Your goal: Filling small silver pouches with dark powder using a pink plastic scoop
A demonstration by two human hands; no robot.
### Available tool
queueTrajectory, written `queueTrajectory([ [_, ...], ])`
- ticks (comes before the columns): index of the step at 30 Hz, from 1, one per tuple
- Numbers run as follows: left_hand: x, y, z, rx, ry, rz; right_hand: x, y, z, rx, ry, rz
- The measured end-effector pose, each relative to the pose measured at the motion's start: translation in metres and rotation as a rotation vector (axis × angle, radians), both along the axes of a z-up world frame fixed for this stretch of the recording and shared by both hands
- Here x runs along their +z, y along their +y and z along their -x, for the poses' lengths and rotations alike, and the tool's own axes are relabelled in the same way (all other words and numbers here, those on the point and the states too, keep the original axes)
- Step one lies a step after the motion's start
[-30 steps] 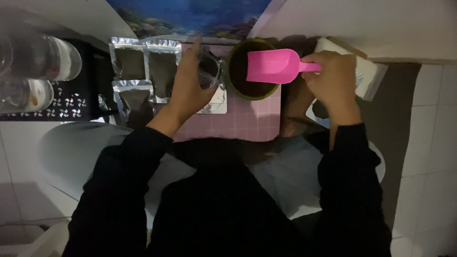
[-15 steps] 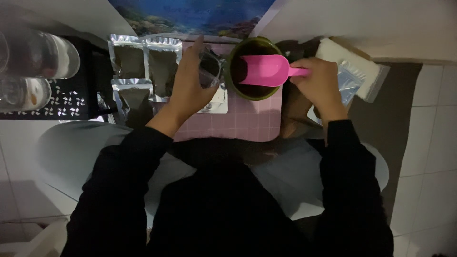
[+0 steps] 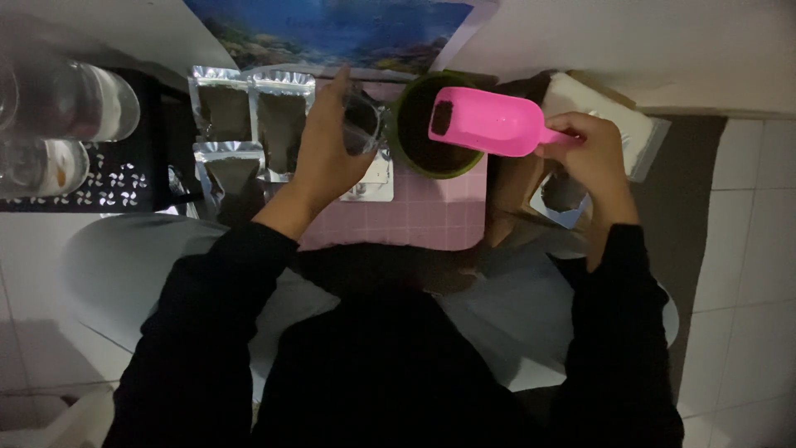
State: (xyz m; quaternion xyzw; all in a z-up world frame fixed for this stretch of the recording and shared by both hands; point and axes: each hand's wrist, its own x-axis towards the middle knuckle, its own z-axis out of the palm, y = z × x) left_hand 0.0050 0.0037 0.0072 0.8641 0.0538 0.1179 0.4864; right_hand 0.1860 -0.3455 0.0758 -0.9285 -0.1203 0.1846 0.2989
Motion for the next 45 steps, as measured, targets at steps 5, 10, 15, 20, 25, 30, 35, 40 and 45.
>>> queueTrajectory([
  [5,0.01,-0.002,-0.001,0.007,0.025,0.032,-0.01,-0.023,-0.004,0.054,-0.058,-0.174],
  [10,0.012,-0.004,0.0,-0.004,0.082,0.042,0.004,-0.014,0.008,-0.013,-0.006,-0.317],
  [15,-0.007,-0.003,-0.001,0.005,-0.053,-0.026,-0.018,-0.025,-0.005,0.012,-0.131,-0.431],
  [20,0.0,-0.003,0.0,-0.009,-0.093,-0.014,0.026,0.007,0.02,0.039,-0.19,-0.427],
  [25,-0.014,-0.002,-0.002,-0.006,-0.168,-0.09,0.041,0.027,0.033,0.198,-0.328,-0.398],
  [30,-0.01,-0.007,0.001,-0.012,-0.135,-0.145,0.061,0.053,0.044,0.424,-0.596,-0.361],
  [35,-0.015,-0.004,0.002,-0.013,-0.168,-0.174,0.064,0.064,0.046,0.473,-0.743,-0.225],
  [40,-0.018,-0.003,0.001,0.009,-0.168,-0.158,0.072,0.077,0.045,0.6,-0.887,-0.205],
  [45,-0.015,-0.003,0.003,0.028,-0.16,-0.174,0.089,0.088,0.052,0.654,-1.013,-0.095],
])
